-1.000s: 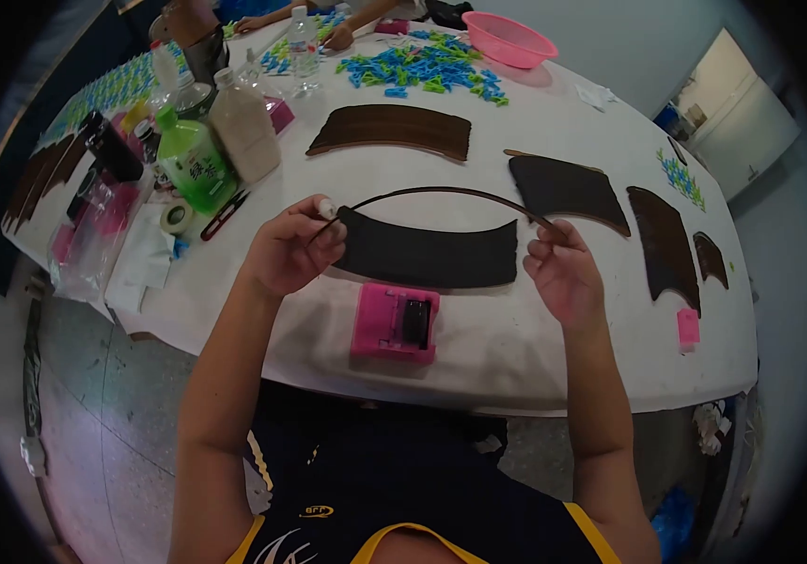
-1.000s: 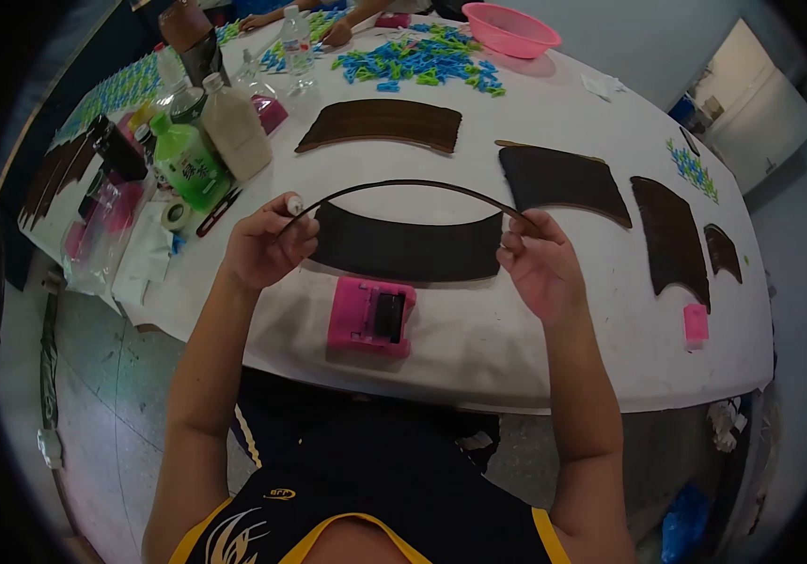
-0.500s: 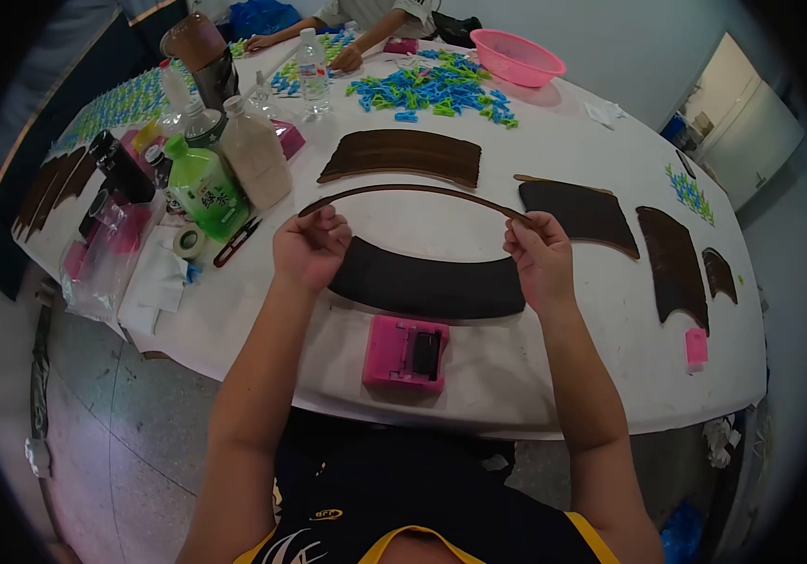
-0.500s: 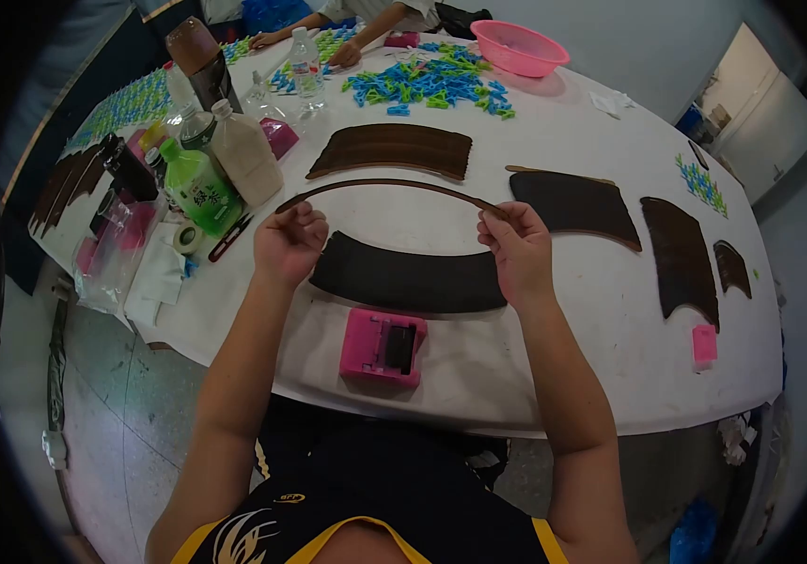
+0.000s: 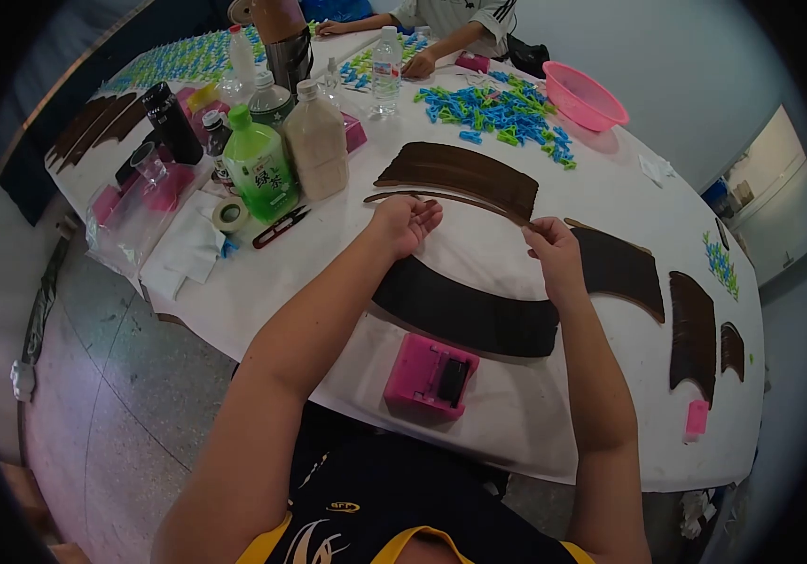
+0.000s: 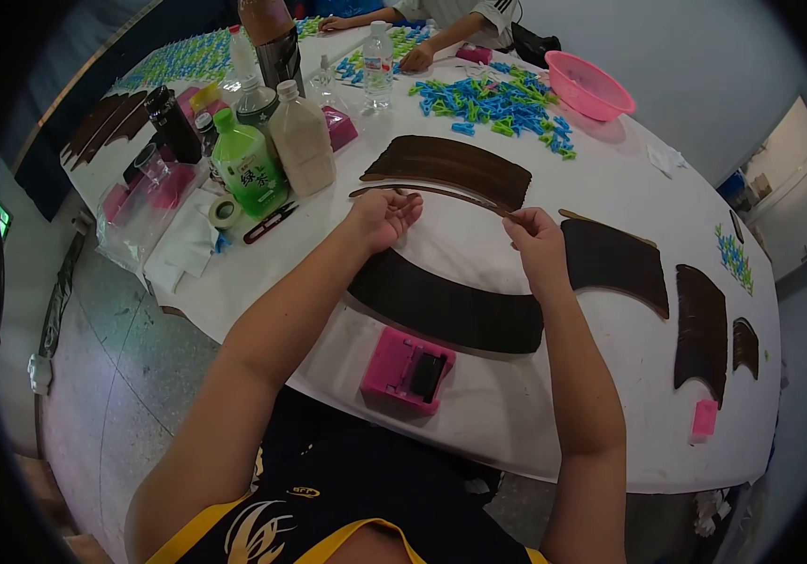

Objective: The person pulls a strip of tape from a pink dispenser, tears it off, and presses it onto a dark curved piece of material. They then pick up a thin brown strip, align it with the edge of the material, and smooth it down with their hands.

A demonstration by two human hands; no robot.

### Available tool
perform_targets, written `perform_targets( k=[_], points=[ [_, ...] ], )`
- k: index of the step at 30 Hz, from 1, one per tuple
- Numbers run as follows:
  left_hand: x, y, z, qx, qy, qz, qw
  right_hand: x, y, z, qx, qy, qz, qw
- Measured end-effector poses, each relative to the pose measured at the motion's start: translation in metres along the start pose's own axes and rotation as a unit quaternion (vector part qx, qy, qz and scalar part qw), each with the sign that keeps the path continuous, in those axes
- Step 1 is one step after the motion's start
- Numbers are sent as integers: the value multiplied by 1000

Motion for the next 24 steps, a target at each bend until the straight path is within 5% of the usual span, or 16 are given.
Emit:
perform_targets(
  k=[5, 7, 8, 10, 11, 13, 19, 24],
  points=[
    [-13, 8, 1, -4, -165, 13, 986, 8, -32, 36, -6, 103, -18, 995],
    [-29, 14, 2, -54, -573, -59, 815, 12, -42, 56, -21, 133, -11, 991],
    [-25, 15, -3, -52, -575, -63, 814, 13, -48, 62, -2, 200, -12, 980],
    [-48, 33, -3, -307, -794, -96, 515, 16, -50, 63, 15, 265, -8, 964],
    [-46, 36, -8, -307, -795, -101, 514, 14, -49, 60, 27, 327, 9, 945],
    [-52, 52, -7, -333, -846, -57, 413, 10, -44, 58, 36, 388, 29, 920],
    [-49, 56, -7, -382, -845, -55, 370, 7, 0, 24, 110, 464, 110, 872],
    [-49, 50, -9, -380, -853, -60, 352, -26, 24, 28, 45, 516, -36, 855]
  ],
)
Point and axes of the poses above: each hand's wrist, its own y-axis away from the middle knuckle, its own x-axis out of the back of the hand, z = x × y, the point moved 8 cm from there along -y, towards the middle knuckle, and after that the axes turned 1 degree about -x, right-handed, at the moved point
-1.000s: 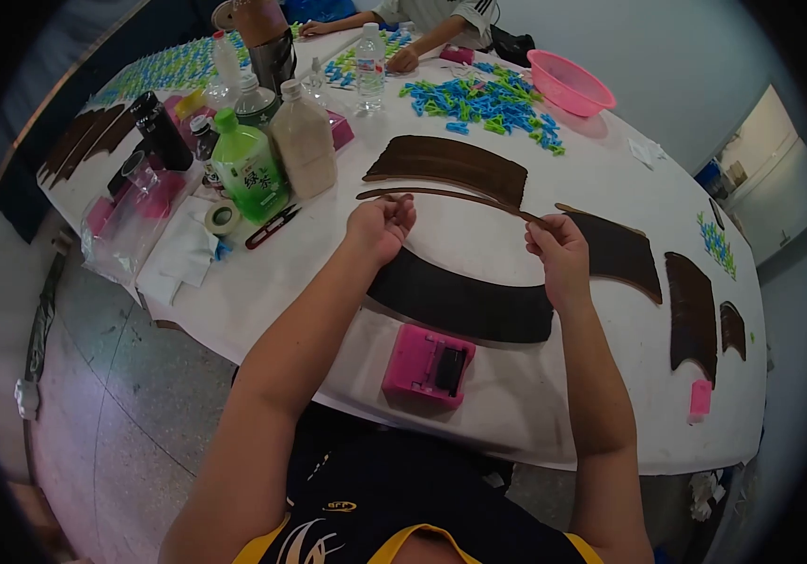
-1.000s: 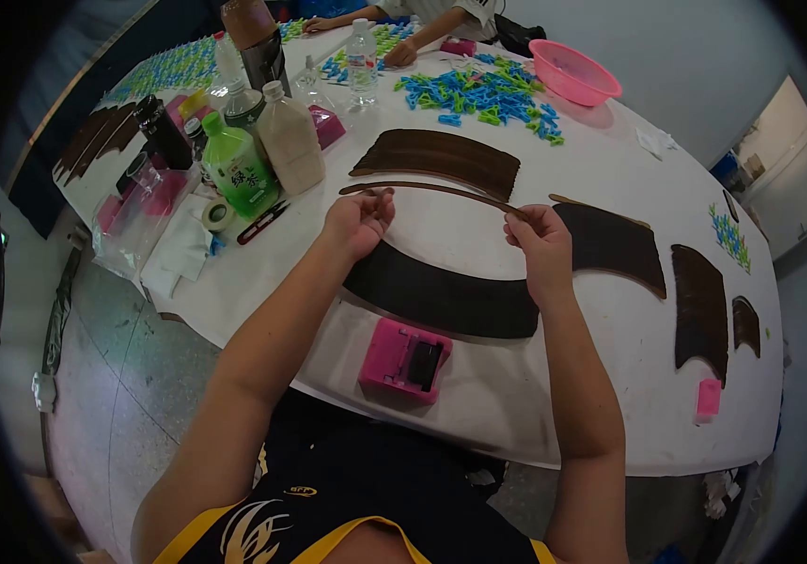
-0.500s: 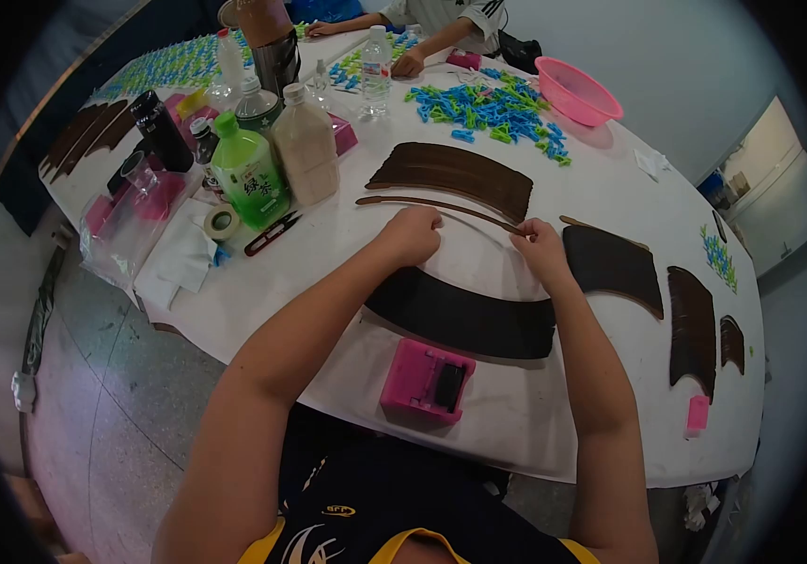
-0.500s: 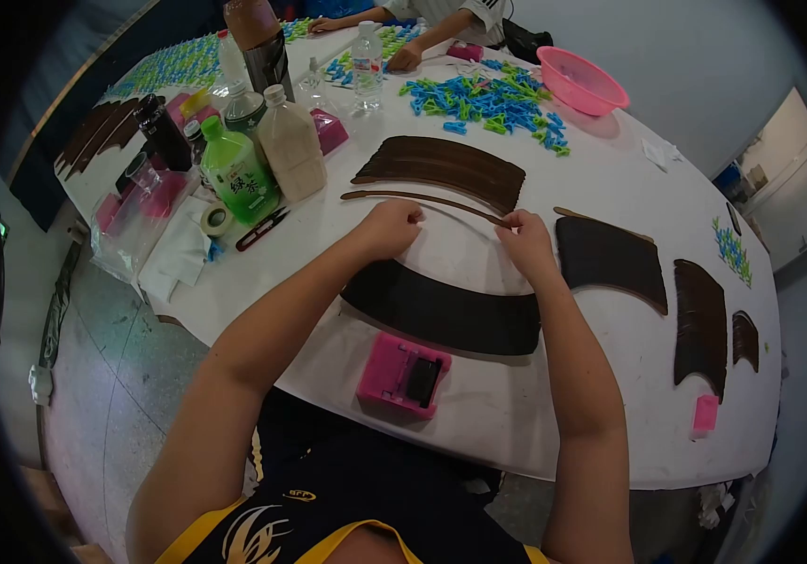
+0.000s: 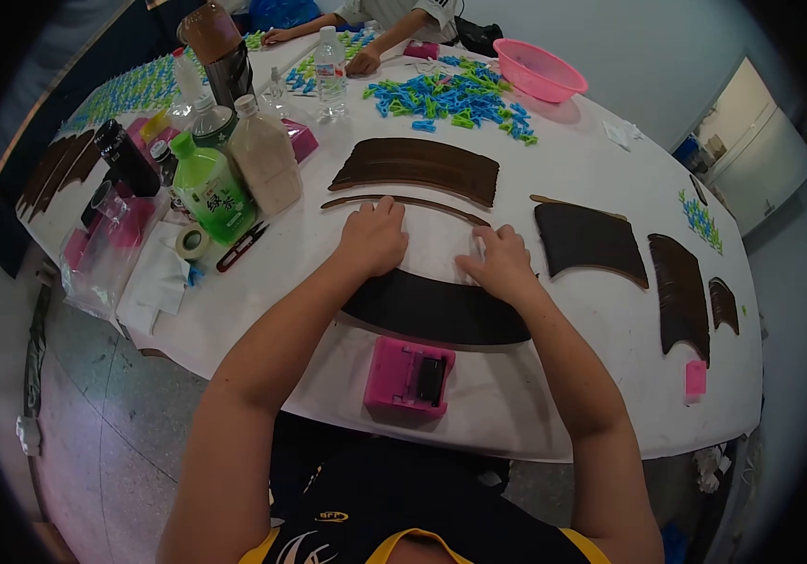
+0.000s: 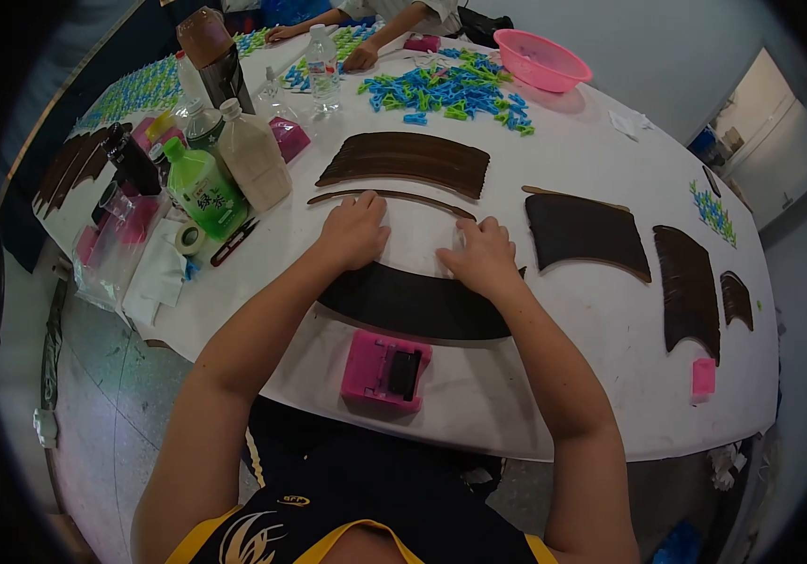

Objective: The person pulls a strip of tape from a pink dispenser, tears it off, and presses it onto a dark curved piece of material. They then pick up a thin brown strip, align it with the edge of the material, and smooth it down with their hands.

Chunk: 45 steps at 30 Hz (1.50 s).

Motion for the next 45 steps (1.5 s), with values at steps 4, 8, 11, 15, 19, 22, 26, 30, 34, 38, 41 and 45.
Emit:
perform_targets(
  k=[4, 8, 11, 15, 19, 22, 26, 30, 34, 38, 41, 45],
  points=[
    [0, -4, -1, 10, 3, -34, 999, 0, -3, -8, -34, 30, -38, 998],
    [-4, -12, -4, 2, 0, -33, 999, 0, -13, -4, -65, 31, -44, 996],
    [-9, -19, -6, -1, -6, -43, 999, -2, -20, 0, -81, 32, -59, 994],
    [-12, -23, -8, 3, 2, -42, 999, -3, -25, 2, -96, 43, -77, 992],
    [-12, -24, -9, 8, 4, -51, 999, -2, -28, 1, -101, 48, -87, 990],
    [-12, -25, -9, 8, 2, -48, 999, -2, -28, 2, -107, 50, -102, 988],
    [-11, -24, -9, 12, 5, -51, 999, -1, -28, 1, -109, 50, -109, 987],
    [-6, -20, -12, 35, 1, -34, 999, 0, -28, 1, -108, 52, -116, 986],
    [1, -11, -22, 76, -30, -26, 996, 0, -28, 1, -102, 54, -117, 986],
    [5, -4, -31, 123, -43, -41, 991, 0, -29, 2, -97, 49, -114, 988],
    [7, -1, -34, 146, -39, -40, 988, 0, -29, 0, -93, 48, -112, 988],
    [8, -1, -34, 162, -33, -40, 985, -2, -29, 2, -95, 52, -108, 988]
  ],
)
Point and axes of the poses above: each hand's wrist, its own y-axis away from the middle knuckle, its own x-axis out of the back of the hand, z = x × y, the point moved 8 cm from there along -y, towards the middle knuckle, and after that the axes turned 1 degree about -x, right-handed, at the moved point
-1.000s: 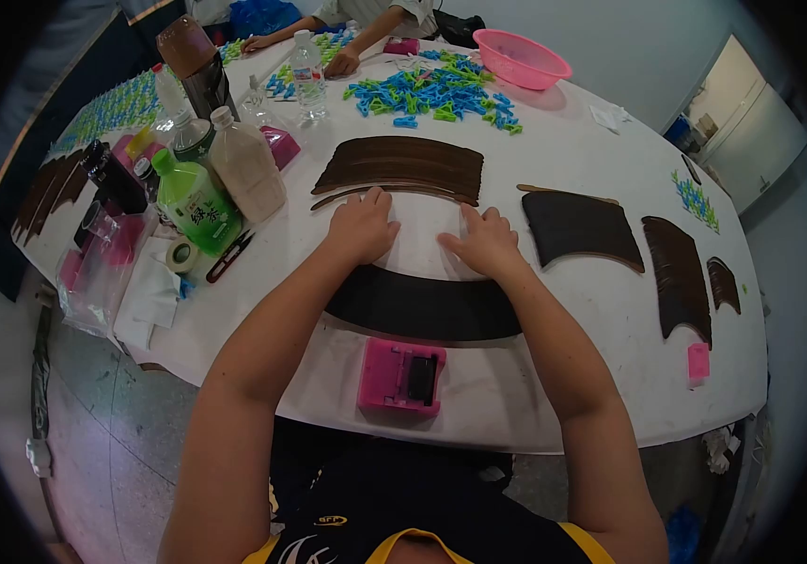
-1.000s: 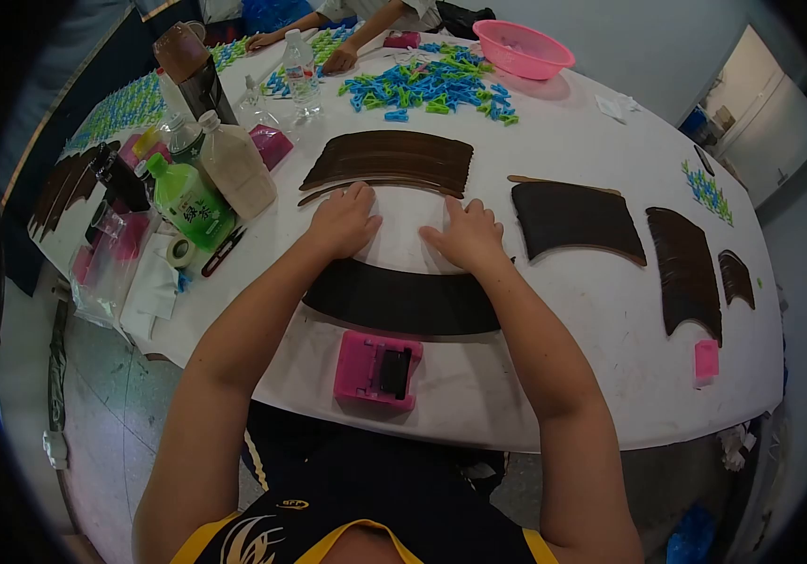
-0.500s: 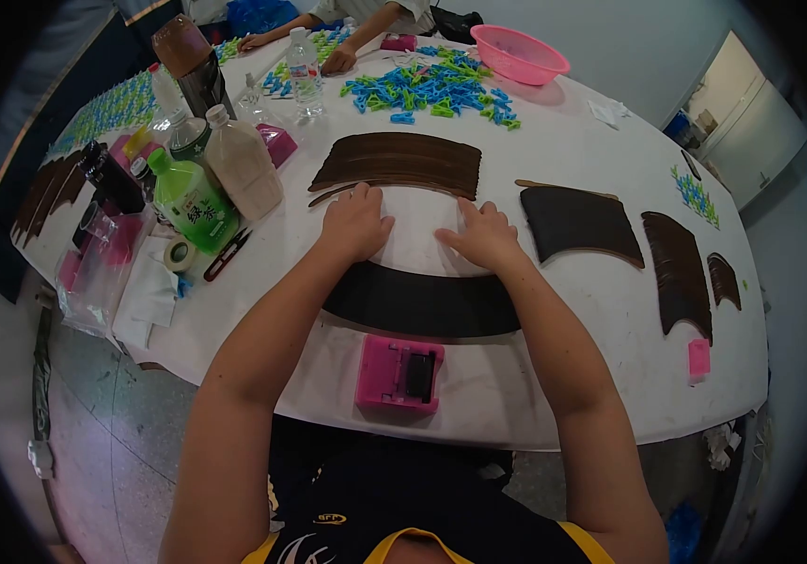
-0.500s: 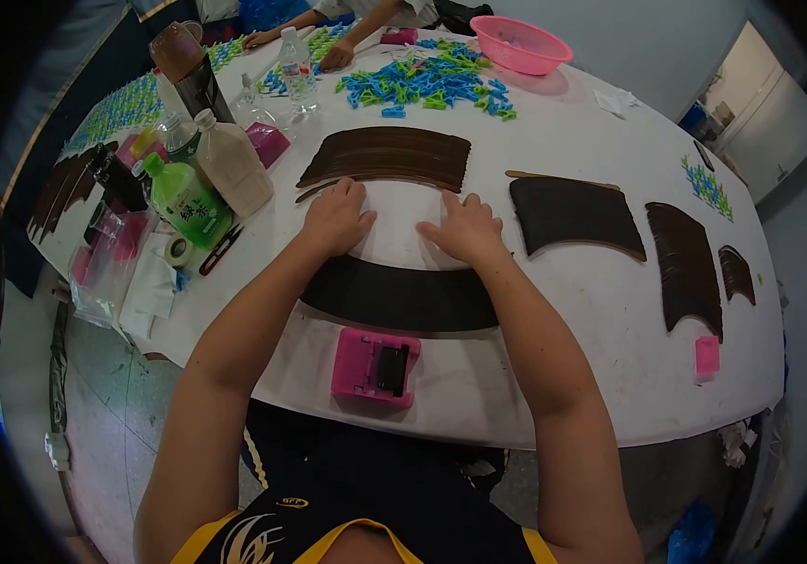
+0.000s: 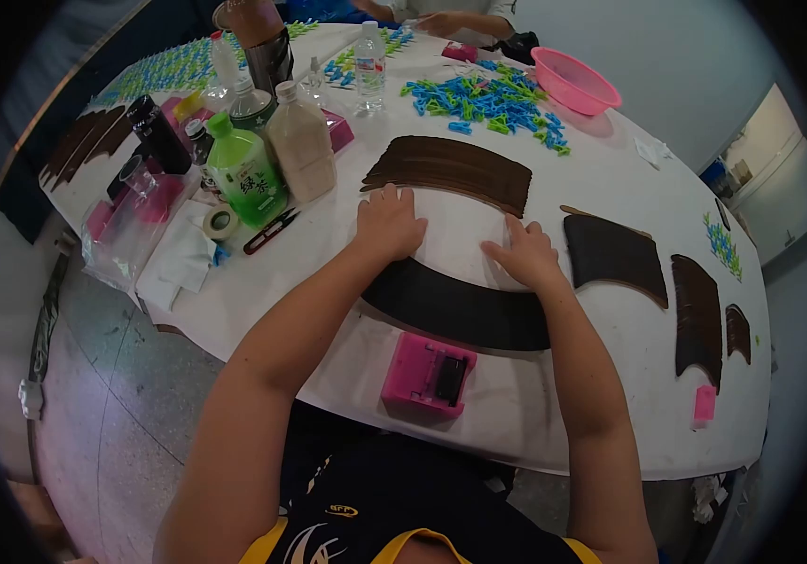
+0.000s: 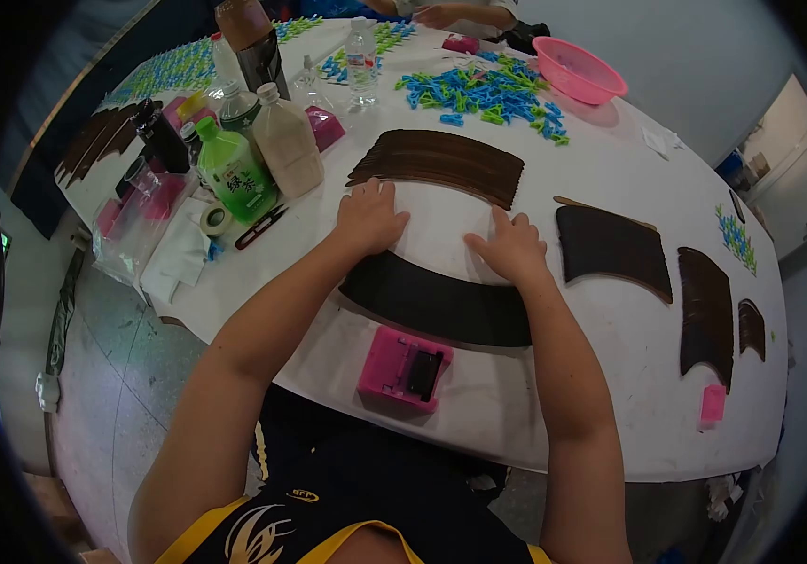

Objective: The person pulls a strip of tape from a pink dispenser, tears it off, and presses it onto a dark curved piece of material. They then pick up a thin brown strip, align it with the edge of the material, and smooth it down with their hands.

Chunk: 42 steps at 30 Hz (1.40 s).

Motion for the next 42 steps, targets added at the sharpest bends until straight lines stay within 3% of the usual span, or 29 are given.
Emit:
perform_targets(
  k=[19, 22, 24, 25, 27, 30, 36, 42],
  points=[
    [2, -1, -5, 35, 2, -19, 999, 0, 2, 3, 9, 9, 22, 1000],
    [2, -1, -8, 32, 14, -32, 999, 4, 13, 12, 55, -12, 25, 998],
    [2, 0, -13, 25, 20, -24, 999, 13, 36, 13, 140, -143, 72, 977],
    [1, 1, -16, 16, 25, -17, 999, 18, 53, 11, 141, -141, 72, 977],
    [1, 7, -25, 2, 36, 8, 999, 41, 101, -3, 249, -195, 98, 944],
    [8, 22, -38, -27, 62, 48, 997, 45, 153, -1, 299, -191, 105, 929],
    [29, 61, -43, -51, 100, 91, 989, 22, 196, 23, 340, -85, 208, 913],
    [54, 100, -20, -106, 162, 108, 975, 18, 204, 28, 348, -68, 271, 895]
  ],
)
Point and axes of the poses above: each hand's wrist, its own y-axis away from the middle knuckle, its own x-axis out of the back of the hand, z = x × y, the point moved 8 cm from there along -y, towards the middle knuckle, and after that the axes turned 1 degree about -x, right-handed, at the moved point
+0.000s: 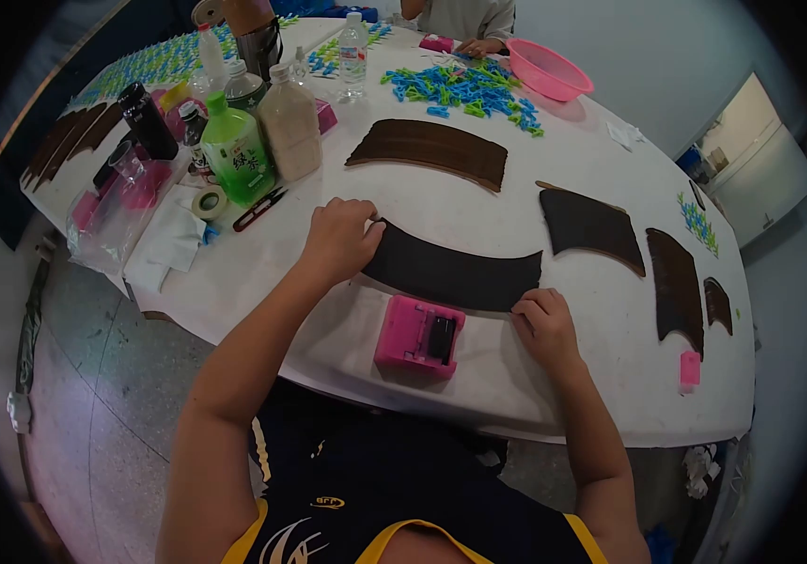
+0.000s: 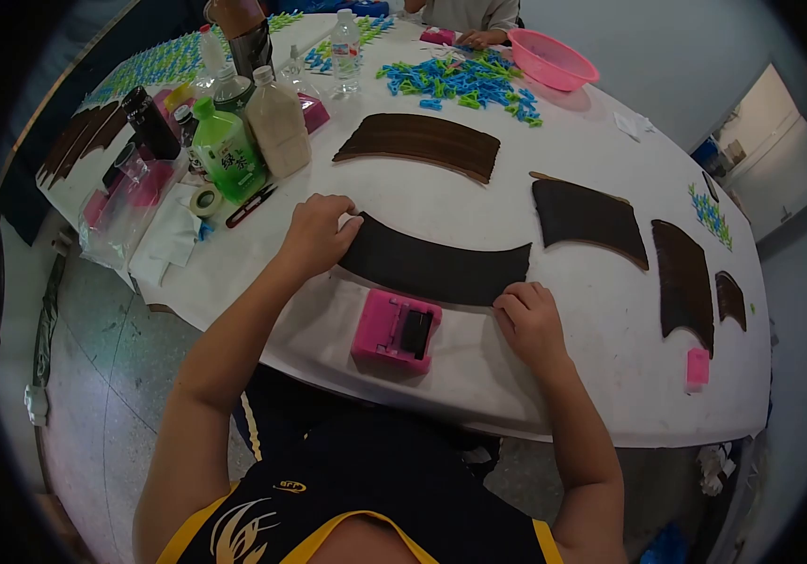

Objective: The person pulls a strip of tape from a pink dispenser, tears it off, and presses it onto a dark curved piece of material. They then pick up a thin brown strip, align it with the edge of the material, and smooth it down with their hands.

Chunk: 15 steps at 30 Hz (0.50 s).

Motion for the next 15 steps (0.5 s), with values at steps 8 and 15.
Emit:
perform_targets(
  k=[8, 15],
  points=[
    [20, 25, 43, -54, 70, 22, 996, 3, 6, -1, -6, 18, 20, 1000],
    [27, 37, 89, -136, 109, 17, 984, 10, -5, -14, 4, 60, -6, 998]
  ],
)
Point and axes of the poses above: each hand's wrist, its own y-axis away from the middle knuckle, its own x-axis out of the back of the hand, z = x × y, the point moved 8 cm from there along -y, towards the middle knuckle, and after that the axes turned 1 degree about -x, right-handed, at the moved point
